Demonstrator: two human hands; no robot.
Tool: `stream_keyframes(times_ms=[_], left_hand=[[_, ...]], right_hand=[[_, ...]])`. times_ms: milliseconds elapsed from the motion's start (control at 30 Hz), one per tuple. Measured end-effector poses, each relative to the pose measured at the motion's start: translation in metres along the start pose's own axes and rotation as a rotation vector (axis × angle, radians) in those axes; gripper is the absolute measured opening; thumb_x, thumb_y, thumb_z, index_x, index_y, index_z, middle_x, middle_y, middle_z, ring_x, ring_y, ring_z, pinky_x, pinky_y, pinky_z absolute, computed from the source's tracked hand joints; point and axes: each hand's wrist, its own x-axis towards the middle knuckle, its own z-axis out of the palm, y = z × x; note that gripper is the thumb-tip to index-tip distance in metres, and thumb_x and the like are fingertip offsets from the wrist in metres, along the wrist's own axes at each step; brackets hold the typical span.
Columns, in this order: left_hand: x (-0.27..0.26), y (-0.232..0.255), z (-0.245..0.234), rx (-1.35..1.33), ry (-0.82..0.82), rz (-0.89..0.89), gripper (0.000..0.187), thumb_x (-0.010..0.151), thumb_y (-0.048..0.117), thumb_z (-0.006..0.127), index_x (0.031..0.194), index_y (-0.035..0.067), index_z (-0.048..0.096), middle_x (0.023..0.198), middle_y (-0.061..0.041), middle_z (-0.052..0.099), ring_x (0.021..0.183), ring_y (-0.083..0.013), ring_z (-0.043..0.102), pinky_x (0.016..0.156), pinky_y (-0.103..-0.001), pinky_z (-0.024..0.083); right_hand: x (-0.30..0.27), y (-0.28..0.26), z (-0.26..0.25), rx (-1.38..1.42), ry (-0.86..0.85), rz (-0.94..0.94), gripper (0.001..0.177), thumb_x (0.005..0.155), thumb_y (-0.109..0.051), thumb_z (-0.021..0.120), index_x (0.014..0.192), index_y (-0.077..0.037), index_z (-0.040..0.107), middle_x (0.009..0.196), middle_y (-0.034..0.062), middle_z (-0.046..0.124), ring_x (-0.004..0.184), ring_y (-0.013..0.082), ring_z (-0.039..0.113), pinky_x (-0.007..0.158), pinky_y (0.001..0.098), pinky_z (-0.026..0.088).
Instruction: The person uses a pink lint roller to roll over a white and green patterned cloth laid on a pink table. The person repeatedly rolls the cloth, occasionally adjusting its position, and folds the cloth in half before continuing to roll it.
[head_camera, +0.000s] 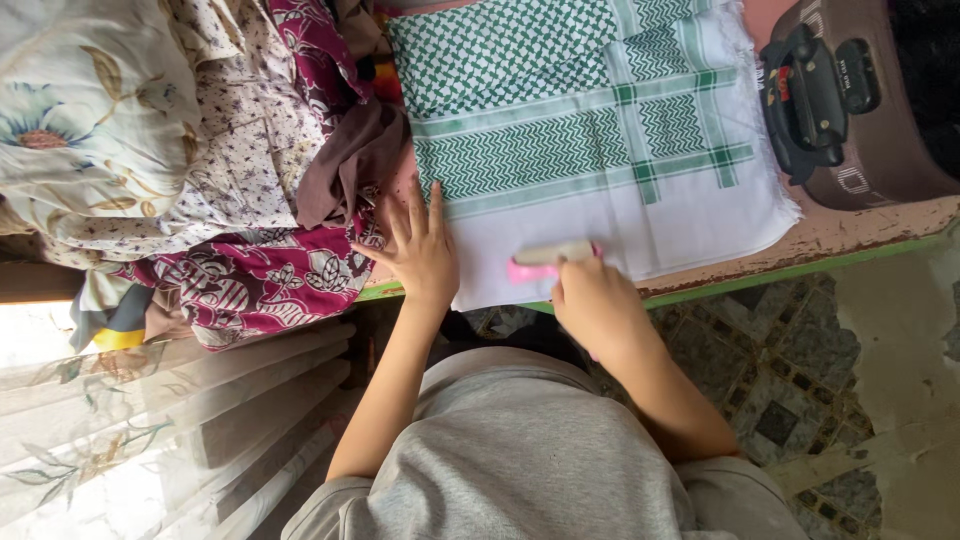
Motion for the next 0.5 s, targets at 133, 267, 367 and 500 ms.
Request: stream_keyframes(times_ms=[133, 267, 367, 500], left_hand=[[-0.018, 0.016, -0.013, -0.182, -0.178, -0.042, 0.073, 0.091, 0.029, 0.052, 0.16, 0.017, 0.034, 0.168, -0.02, 0.01, 0.154, -0.0464, 0.016, 0.094, -0.093, -0.001], [-0.033, 0.044, -0.019, -0.102, -0.114, 0.114, 0.07, 0.096, 0.027, 0.051, 0.163, 0.012, 0.033, 0.17, -0.023, 0.014, 0.157, -0.043, 0.017, 0.113, -0.076, 0.007], [-0.039, 0.054, -0.015, -0.125, -0.132, 0.268, 0.07, 0.101, 0.027, 0.049, 0.168, 0.013, 0.032, 0.175, -0.015, 0.02, 0.162, -0.0312, 0.02, 0.13, -0.054, 0.013], [-0.032, 0.047, -0.018, -0.396, -0.102, 0.225, 0.064, 0.102, 0.03, 0.046, 0.163, 0.012, 0.033, 0.17, -0.012, 0.026, 0.158, -0.0323, 0.023, 0.126, -0.055, 0.015]], right_hand=[[-0.006, 0.014, 0.0, -0.018, 0.054, -0.004, 0.025, 0.102, -0.009, 0.051, 0.1, 0.01, 0.067, 0.069, 0.0197, 0.069, 0.053, 0.0302, 0.072, 0.049, 0.0391, 0.057], [0.052, 0.04, 0.001, -0.087, 0.24, 0.03, 0.025, 0.099, -0.01, 0.055, 0.108, 0.006, 0.071, 0.076, 0.0219, 0.07, 0.068, 0.0364, 0.073, 0.059, 0.0451, 0.059], [0.108, 0.053, 0.0, -0.058, 0.616, -0.152, 0.036, 0.1, -0.012, 0.058, 0.13, 0.006, 0.064, 0.096, 0.0279, 0.068, 0.068, 0.0409, 0.07, 0.059, 0.0488, 0.057], [0.129, 0.064, -0.007, -0.046, 0.591, -0.175, 0.042, 0.098, -0.013, 0.059, 0.137, 0.003, 0.06, 0.094, 0.0274, 0.067, 0.072, 0.0426, 0.069, 0.059, 0.0496, 0.057]])
